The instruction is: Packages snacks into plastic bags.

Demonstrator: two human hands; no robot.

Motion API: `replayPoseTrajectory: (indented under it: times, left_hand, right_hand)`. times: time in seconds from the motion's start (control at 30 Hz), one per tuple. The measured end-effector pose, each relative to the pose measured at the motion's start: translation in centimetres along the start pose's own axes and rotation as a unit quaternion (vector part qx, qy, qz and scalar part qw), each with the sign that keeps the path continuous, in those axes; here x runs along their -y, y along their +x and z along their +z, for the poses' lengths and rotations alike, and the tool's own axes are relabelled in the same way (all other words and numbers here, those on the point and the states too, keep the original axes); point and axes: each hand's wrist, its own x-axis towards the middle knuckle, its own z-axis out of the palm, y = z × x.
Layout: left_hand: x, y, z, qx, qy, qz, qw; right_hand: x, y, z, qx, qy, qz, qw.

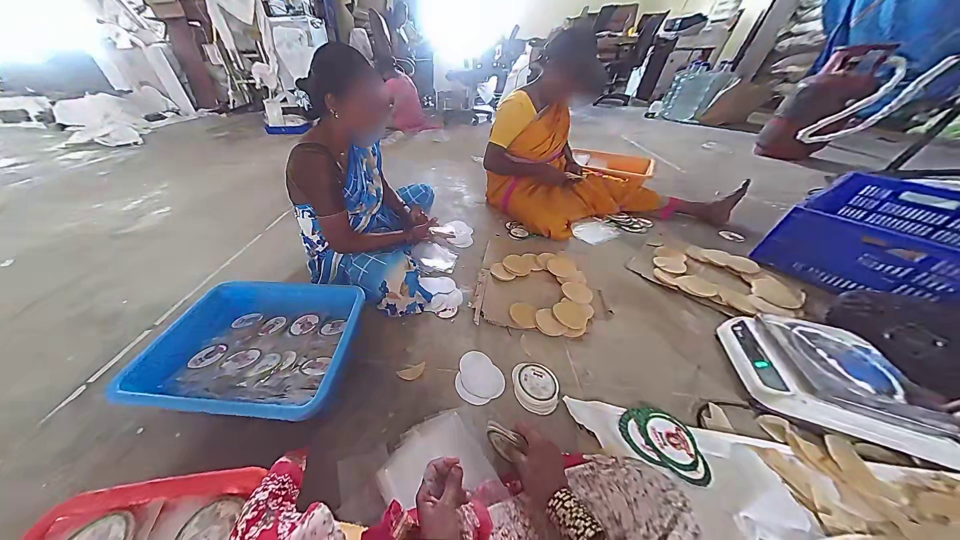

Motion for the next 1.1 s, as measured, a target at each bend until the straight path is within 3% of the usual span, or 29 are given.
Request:
replayPoseTrajectory:
  times: [0.1,0.2,0.4,0.57,0.7,0.77,0.87,1.0,1.1]
  left_hand:
    - [-0.2,-0.2,0.2,0.000,0.012,0.005,1.000]
    - [-0.2,-0.2,0.1,-0.004,0.003,0.014,1.000]
    - [0.2,-0.3,-0.1,0.049,0.051,-0.022,0.997]
    - [0.2,-0.5,-0.1,0.066,0.051,-0.043,0.996]
    - [0.0,-0.5,0.3,0.085,0.059,-0.032,0.994]
    - [-0.5,-1.2,0.5,0.078,0.054,0.004,0.996]
    - [-2.0,-2.5,0.6,0.086,0.074,0.138,0.984]
    - [-5.7,-4.0,0.3,0.145,0.159,0.368,0.905]
    - [-7.7,-5.6,0.2,0.174,0.161,0.429,0.872]
  right_hand:
    - [0.5,-0.1,-0.4,0.004,-0.007,0.010,1.000]
    - [0.3,-0.5,0.1,-0.052,0.016,-0.035,0.998]
    - [0.1,1.0,0.5,0.045,-0.096,-0.012,0.994]
    - [0.7,-0.1,0.5,-0.042,-0.061,-0.046,0.996]
    - [0.3,1.4,0.5,0.043,-0.115,0.017,0.992]
    - [0.7,0.9,0.1,0.036,-0.090,0.024,0.995]
    - [0.0,-0.7,-0.4,-0.082,0.051,-0.018,0.995]
    - [-0.3,-3.6,-2.2,-0.208,0.215,-0.075,0.951]
    - [-1.1,-6.2,-4.9,-0.241,0.283,-0.131,0.919]
